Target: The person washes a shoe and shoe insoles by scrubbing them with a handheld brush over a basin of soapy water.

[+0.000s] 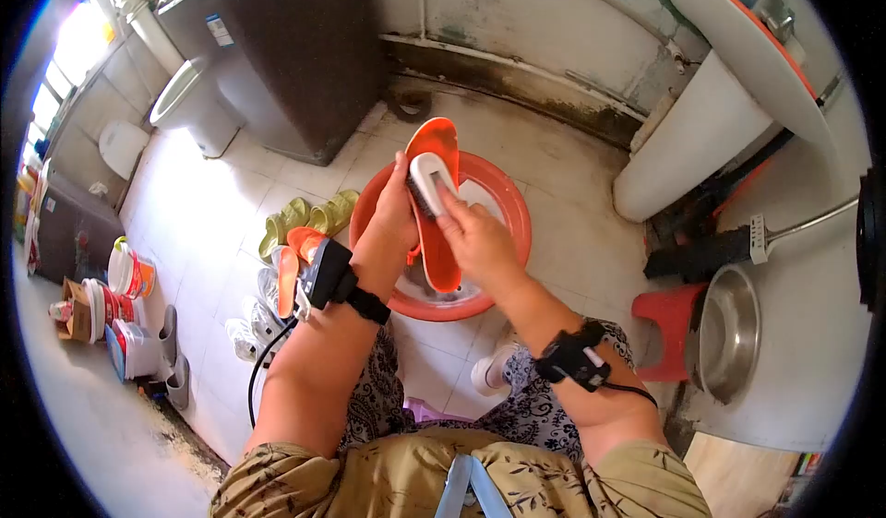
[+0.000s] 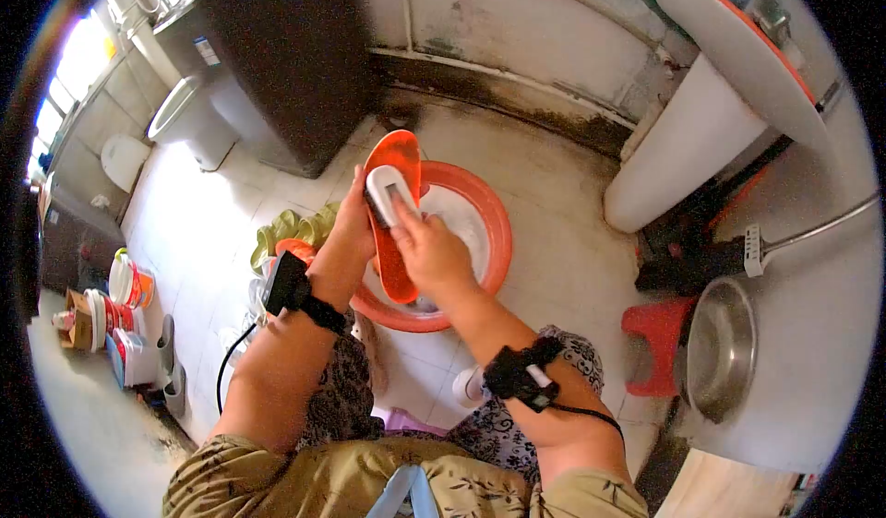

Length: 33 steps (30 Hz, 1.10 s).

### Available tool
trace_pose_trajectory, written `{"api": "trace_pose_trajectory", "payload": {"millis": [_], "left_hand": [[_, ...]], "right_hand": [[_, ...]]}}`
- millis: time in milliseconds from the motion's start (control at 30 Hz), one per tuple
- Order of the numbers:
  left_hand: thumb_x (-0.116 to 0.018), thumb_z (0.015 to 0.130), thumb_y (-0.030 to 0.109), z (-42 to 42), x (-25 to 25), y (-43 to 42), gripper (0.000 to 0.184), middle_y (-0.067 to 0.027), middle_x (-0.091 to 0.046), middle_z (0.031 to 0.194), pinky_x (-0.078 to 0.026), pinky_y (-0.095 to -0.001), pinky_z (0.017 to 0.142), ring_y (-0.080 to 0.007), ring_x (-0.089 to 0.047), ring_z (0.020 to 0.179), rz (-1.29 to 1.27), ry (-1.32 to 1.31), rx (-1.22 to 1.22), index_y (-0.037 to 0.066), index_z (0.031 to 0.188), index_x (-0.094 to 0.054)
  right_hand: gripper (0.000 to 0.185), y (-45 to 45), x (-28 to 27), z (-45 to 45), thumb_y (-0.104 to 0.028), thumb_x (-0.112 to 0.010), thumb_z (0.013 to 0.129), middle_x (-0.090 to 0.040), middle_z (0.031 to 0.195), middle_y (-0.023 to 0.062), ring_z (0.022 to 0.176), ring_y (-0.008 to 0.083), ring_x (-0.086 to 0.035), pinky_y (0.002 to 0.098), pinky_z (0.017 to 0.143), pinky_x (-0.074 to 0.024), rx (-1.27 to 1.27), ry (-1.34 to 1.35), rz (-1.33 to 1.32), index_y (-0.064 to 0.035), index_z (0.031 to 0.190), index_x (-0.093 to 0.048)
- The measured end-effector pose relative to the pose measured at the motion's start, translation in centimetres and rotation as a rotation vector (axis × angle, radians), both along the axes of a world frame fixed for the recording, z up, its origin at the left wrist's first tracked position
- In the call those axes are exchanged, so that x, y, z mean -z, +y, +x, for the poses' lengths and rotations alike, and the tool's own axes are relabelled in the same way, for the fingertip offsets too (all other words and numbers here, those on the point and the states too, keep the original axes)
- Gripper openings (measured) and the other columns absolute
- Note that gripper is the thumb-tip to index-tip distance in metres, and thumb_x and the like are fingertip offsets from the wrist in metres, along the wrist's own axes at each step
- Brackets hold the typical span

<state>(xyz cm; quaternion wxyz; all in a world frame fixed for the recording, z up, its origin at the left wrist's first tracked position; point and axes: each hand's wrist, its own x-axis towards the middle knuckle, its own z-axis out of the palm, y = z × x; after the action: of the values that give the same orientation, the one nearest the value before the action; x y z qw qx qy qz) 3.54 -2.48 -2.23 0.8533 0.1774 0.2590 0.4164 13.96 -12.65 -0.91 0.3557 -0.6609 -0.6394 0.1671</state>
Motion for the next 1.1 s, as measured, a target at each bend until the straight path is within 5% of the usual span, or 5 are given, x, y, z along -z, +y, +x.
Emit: {"api": "trace_pose_trajectory", "payload": {"millis": [267, 467, 600, 833, 1100], "left_hand": [[-0.040, 0.094, 0.044, 1.7, 0.0, -1.3, 0.055, -0.0100, -0.047, 0.131, -0.034, -0.0391, 0.103, -0.0236, -0.044, 0.121, 0.146, 0.030, 0.107, 0.006, 0.134, -0.037], [-0.032, 0.090, 0.060, 0.1, -2.1, 0.2, 0.059, -0.0120, -0.055, 0.118, -0.052, -0.0454, 0.078, -0.0335, -0.053, 0.108, 0.130, -0.069, 0.032, 0.022, 0.134, -0.040], [-0.033, 0.091, 0.056, 0.8, -0.1, 0.1, 0.058, -0.0124, -0.057, 0.111, -0.049, -0.0447, 0.084, -0.0326, -0.055, 0.105, 0.148, -0.065, 0.056, 0.018, 0.135, -0.039], [-0.032, 0.091, 0.057, -1.1, -0.7, 1.8, 0.063, -0.0217, -0.044, 0.130, -0.049, -0.0497, 0.080, -0.0372, -0.050, 0.110, 0.235, -0.186, 0.075, 0.013, 0.137, -0.033], [-0.024, 0.095, 0.052, 1.1, -1.9, -0.8, 0.060, -0.0204, -0.050, 0.123, -0.045, -0.0438, 0.092, -0.0335, -0.052, 0.108, 0.093, -0.070, 0.094, 0.007, 0.132, -0.037]], "right_hand": [[0.041, 3.5, -0.9, 1.8, -0.029, -0.046, 0.092, -0.058, 0.080, 0.0214, 0.071, 0.0380, -0.058, 0.0470, 0.061, -0.0460, 0.238, -0.058, 0.118, -0.0195, 0.132, -0.045], [0.042, 0.5, -0.2, -1.3, -0.028, -0.050, 0.090, -0.059, 0.072, 0.0249, 0.070, 0.0387, -0.060, 0.0475, 0.065, -0.0457, -0.042, 0.295, 0.129, -0.0175, 0.131, -0.046], [0.042, 1.6, -0.9, 0.5, -0.027, -0.051, 0.089, -0.059, 0.074, 0.0248, 0.070, 0.0389, -0.059, 0.0472, 0.063, -0.0464, 0.042, 0.021, 0.031, -0.0195, 0.129, -0.048], [0.041, -0.9, -0.6, -2.2, -0.027, -0.049, 0.090, -0.061, 0.076, 0.0232, 0.071, 0.0401, -0.060, 0.0471, 0.065, -0.0463, -0.085, 0.328, 0.073, -0.0179, 0.130, -0.047], [0.042, 1.7, -1.4, -0.1, -0.027, -0.050, 0.089, -0.060, 0.071, 0.0227, 0.067, 0.0400, -0.059, 0.0483, 0.061, -0.0455, 0.098, 0.101, 0.054, -0.0173, 0.129, -0.047]]}}
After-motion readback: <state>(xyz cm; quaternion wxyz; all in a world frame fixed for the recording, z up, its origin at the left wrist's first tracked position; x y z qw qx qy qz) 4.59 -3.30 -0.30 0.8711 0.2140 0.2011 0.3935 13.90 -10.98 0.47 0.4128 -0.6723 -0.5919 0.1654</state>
